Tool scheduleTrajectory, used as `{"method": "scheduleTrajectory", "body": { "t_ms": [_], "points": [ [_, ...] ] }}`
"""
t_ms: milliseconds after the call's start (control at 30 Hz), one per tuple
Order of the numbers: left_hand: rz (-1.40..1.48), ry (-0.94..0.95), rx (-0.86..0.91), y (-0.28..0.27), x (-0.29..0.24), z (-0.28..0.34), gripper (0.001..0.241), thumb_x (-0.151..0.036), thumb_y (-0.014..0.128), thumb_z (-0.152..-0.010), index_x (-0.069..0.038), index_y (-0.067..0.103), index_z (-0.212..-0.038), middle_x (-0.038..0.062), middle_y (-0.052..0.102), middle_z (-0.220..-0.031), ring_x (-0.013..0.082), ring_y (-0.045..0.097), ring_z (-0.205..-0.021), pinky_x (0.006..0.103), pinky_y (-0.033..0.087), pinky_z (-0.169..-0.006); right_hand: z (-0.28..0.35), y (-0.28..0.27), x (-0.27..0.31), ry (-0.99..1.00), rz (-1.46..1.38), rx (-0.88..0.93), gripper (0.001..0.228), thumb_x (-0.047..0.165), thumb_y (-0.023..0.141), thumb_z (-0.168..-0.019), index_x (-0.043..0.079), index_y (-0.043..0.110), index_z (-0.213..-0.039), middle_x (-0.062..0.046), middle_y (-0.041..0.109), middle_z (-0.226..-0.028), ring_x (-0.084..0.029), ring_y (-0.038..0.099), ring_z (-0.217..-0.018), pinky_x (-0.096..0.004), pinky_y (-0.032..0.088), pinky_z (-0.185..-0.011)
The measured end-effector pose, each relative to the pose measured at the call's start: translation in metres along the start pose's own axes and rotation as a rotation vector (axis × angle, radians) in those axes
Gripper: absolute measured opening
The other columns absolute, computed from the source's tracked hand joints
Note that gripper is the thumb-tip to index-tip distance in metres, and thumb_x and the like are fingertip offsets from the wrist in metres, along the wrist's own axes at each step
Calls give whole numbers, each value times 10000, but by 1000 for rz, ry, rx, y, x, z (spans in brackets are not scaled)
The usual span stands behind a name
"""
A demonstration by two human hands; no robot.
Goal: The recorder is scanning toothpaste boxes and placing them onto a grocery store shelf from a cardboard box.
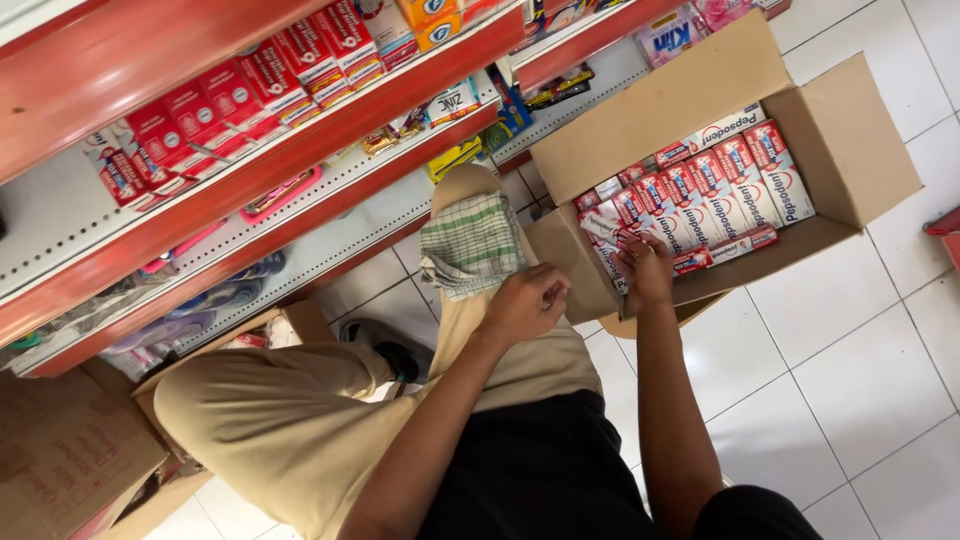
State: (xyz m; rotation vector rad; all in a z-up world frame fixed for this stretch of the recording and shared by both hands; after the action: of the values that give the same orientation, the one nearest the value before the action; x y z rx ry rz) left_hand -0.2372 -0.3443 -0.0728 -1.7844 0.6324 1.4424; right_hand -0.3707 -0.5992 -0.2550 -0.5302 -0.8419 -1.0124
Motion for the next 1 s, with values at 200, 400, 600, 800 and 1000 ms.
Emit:
{"method": "scheduleTrajectory", "body": {
  "t_ms": [200, 400, 600, 800, 1000],
  "points": [
    [782, -198, -220, -38, 13, 43, 347, -47, 686, -970, -41, 586, -1303, 55, 602, -1148, 111, 647, -968, 311, 615, -812, 180, 106, 66, 50, -446, 439, 267, 136, 641, -998, 79, 545, -1241, -51, 679, -1067, -218, 717, -936, -324, 594, -751],
    [654, -280, -582, -151, 32, 138, 416, -270, 552, -1034, -73, 550, -1399, 64, 622, -1280, 157, 652, -1048, 316, 547, -859, 272, 227, 1, 168, -64, 1051, 399, 85, 673, -950, 9, 616, -1337, -114, 690, -1105, -198, 705, -971, -380, 600, -859],
    [944, -491, -1318, -182, 182, 292, 360, -281, 556, -1048, -38, 588, -1310, 75, 647, -1157, 186, 601, -945, 332, 490, -786, 298, 299, -117, 646, 313, 1021, 332, 260, 669, -1037, -3, 628, -1235, -82, 669, -1019, -181, 656, -863, -347, 540, -734],
    [1112, -299, -1209, -194, 151, 279, 433, -371, 560, -961, -87, 573, -1287, 76, 659, -1176, 243, 672, -990, 405, 533, -831, 373, 368, -6, 66, 306, 1493, 406, 235, 573, -990, 126, 523, -1378, 29, 645, -1255, -104, 629, -1173, -329, 538, -867],
    [1516, 149, -792, -264, -42, 173, 903, -776, 490, -740, -123, 517, -1363, 100, 686, -1219, 303, 724, -1037, 447, 597, -845, 282, 324, -67, 262, 435, 1162, 391, 318, 444, -1058, 141, 553, -1389, -22, 691, -1232, -152, 668, -1024, -320, 509, -800]
  ]
}}
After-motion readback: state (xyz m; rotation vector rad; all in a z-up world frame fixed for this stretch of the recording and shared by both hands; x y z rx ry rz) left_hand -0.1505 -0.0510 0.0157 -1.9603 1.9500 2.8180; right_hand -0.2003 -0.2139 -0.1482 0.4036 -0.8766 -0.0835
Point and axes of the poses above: each hand's wrist, its own z-axis away from the middle knuckle, its own y-axis out of the palm, x = y × z, the point moved 8 cm from there along -z, towards the middle knuckle
